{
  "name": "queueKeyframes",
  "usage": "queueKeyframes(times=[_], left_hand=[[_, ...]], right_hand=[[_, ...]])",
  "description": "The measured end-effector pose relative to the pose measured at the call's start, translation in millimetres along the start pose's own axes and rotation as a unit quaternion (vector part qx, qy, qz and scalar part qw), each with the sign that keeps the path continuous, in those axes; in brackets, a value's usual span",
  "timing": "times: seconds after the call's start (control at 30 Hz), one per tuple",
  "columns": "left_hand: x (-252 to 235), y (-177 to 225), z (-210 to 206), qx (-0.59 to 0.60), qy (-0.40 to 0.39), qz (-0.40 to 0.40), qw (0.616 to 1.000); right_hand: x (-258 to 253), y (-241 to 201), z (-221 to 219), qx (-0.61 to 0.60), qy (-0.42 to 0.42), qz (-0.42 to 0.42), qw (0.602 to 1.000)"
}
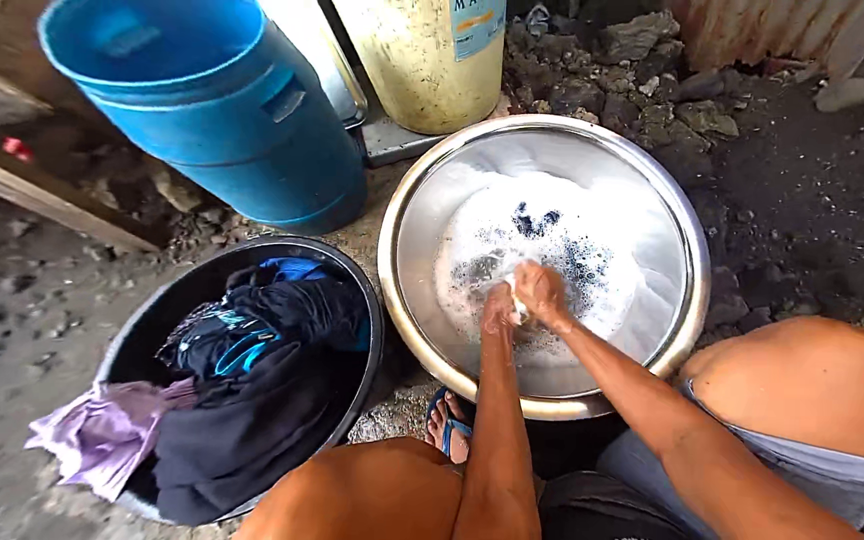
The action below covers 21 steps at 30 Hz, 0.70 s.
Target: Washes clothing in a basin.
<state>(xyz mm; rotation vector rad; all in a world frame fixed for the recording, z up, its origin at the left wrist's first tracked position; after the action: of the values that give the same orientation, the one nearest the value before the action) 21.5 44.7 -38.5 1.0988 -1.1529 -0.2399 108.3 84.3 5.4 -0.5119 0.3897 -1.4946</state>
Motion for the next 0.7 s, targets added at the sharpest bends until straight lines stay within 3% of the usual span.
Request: queueKeyframes(times=[0.1,0.17,0.23,0.3,0.37,0.43,0.57,0.63,0.7], left_hand=[[2,1,-23,0.047,-0.08,0.069,0.993],[-3,10,-22,0.066,-0.082,0.047,0.993],[-15,19,-11,0.086,-0.039,-0.007,0.996],[-31,23,3,0.105,0.016,-0.037,0.994],[-44,22,15,0.083,0.059,-0.024,0.995],[-51,15,22,0.063,0.107,-0.001,0.992],[-41,-2,27,0.003,0.227,0.057,0.972],[-35,-5,26,-0.048,0.228,0.059,0.971],[-29,-7,25,-0.082,0.186,0.07,0.977]], right_hand=[[-31,50,9,0.011,0.05,-0.099,0.994],[-42,67,19,-0.019,0.021,-0.117,0.993],[-48,73,35,-0.079,-0.019,-0.075,0.994],[-43,64,59,-0.141,-0.125,0.01,0.982],[-30,42,79,-0.13,-0.262,0.076,0.953],[-24,42,72,-0.112,-0.317,0.094,0.937],[-36,89,31,0.038,-0.225,-0.024,0.973],[-33,109,4,0.058,-0.172,-0.078,0.98],[-19,115,-27,-0.025,-0.143,-0.113,0.983]])
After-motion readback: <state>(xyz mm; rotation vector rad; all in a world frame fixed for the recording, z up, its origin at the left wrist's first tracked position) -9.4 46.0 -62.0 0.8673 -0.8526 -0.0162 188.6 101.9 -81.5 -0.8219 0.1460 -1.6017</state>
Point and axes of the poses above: each hand's wrist, its own x-axis away from the middle knuckle, its own z-axis out of the back of the hand, y = z × x, the point moved 3 cm from there along -x, towards the middle knuckle, and after that the axes turned 15 degrees about y, right-handed, at the moved point
